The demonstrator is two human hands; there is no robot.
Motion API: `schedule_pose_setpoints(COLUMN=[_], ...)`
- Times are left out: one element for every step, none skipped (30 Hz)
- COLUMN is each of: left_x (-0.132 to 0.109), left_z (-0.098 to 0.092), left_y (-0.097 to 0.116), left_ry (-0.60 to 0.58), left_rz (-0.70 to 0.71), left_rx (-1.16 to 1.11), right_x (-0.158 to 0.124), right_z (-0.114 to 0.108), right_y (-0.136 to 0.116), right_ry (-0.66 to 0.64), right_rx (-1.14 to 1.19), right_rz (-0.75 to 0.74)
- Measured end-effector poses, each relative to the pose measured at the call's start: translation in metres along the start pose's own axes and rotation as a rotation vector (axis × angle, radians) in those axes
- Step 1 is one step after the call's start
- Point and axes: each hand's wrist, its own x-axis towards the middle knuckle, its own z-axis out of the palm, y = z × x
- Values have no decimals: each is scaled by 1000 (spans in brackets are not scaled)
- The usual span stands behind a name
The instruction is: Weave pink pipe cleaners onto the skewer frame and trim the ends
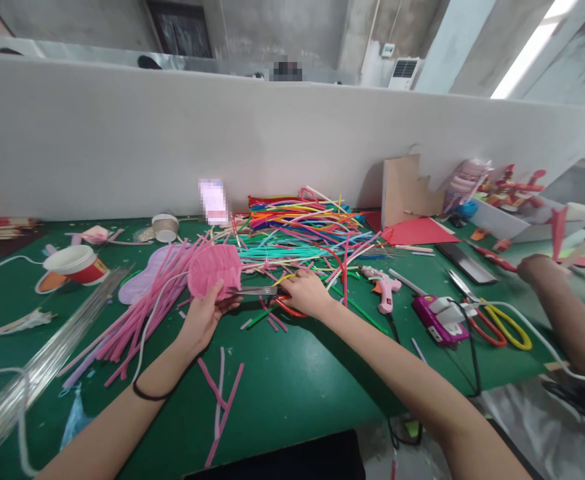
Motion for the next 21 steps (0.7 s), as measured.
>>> schedule_pose_setpoints(left_x=[0,1,1,1,1,1,0,0,-1,-1,-2,-3,-3,-3,-4,-4,-5,-5,-5,-6,-7], left_z=[-1,-2,-2,-3,-3,-4,-3,-3,-2,-1,0,1,1,2,2,3,4,6,9,14,20], left_y=[0,-1,-1,-2,-2,-2,-2,-2,-1,-1,1,3,5,9,12,16,20,24,27,29,30], left_ry=[-1,-1,-3,-7,-11,-13,-13,-9,-4,2,7,10,12,12,14,16,21,27,30,25,15], left_rz=[1,4,5,4,4,6,11,20,34,50,67,84,102,124,149,179,213,240,253,252,239], left_rx=[2,3,2,0,-6,-15,-27,-43,-59,-75,-88,-96,-101,-102,-99,-94,-87,-79,-71,-66,-68], right_x=[-2,-3,-5,-7,-9,-10,-12,-14,-17,-19,-23,-27,-31,-35,-38,-41,-42,-41,-38,-33,-26], right_z=[1,2,2,2,1,0,-2,-4,-6,-8,-9,-10,-11,-13,-14,-17,-20,-24,-27,-30,-32], right_y=[0,0,-1,-1,-1,-1,-1,-1,-1,0,1,2,3,4,5,5,4,2,-1,-5,-11], right_ry=[8,16,24,33,48,68,93,122,149,169,179,177,162,140,114,92,81,86,113,167,224], right_rx=[-9,-14,-18,-21,-25,-30,-33,-35,-34,-32,-31,-33,-40,-46,-46,-31,4,63,149,266,423], right_rz=[-13,-25,-36,-44,-50,-49,-40,-16,23,75,140,208,273,332,377,409,421,421,408,377,340])
